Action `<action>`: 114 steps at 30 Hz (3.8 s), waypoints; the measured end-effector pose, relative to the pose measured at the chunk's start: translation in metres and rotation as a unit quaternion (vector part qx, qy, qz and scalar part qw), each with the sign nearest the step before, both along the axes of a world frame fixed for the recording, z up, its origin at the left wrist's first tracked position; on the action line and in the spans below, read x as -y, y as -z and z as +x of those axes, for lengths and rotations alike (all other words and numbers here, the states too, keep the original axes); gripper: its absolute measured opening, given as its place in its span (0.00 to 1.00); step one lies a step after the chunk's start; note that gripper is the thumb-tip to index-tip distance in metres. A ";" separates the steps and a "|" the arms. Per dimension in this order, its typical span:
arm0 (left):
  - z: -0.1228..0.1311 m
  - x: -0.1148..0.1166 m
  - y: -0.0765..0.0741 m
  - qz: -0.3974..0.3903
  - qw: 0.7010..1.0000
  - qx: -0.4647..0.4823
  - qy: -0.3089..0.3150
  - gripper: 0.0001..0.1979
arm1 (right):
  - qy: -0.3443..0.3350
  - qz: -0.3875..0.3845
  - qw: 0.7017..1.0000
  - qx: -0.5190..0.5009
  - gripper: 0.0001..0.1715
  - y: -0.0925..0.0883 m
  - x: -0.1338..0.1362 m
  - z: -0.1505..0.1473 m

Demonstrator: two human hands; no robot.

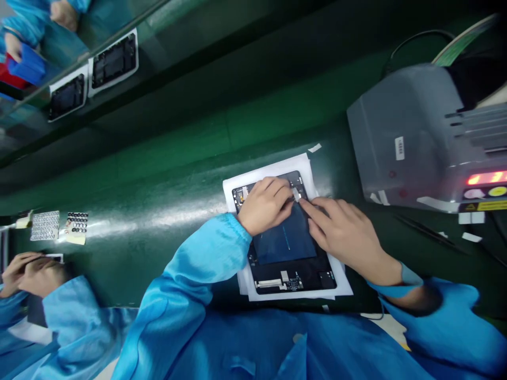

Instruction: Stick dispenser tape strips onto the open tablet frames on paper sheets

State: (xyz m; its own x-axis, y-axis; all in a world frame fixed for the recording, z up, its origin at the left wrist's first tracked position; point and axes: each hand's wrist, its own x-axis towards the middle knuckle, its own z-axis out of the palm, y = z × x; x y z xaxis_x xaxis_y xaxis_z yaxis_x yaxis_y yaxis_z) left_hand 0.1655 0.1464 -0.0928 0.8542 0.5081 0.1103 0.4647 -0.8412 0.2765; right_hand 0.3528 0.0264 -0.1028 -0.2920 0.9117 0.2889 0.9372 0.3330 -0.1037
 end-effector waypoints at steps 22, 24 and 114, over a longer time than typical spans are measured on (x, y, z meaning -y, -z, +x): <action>0.002 0.008 -0.012 0.128 0.990 -0.052 0.019 0.12 | 0.000 -0.010 0.999 -0.033 0.21 -0.004 -0.020 -0.004; 0.005 0.006 -0.014 0.103 0.993 -0.062 0.011 0.11 | 0.001 -0.013 0.999 -0.034 0.20 -0.004 -0.020 -0.004; -0.248 0.009 -0.036 -0.094 0.865 0.222 -0.440 0.25 | -0.010 0.095 0.994 -0.043 0.29 0.020 0.013 0.032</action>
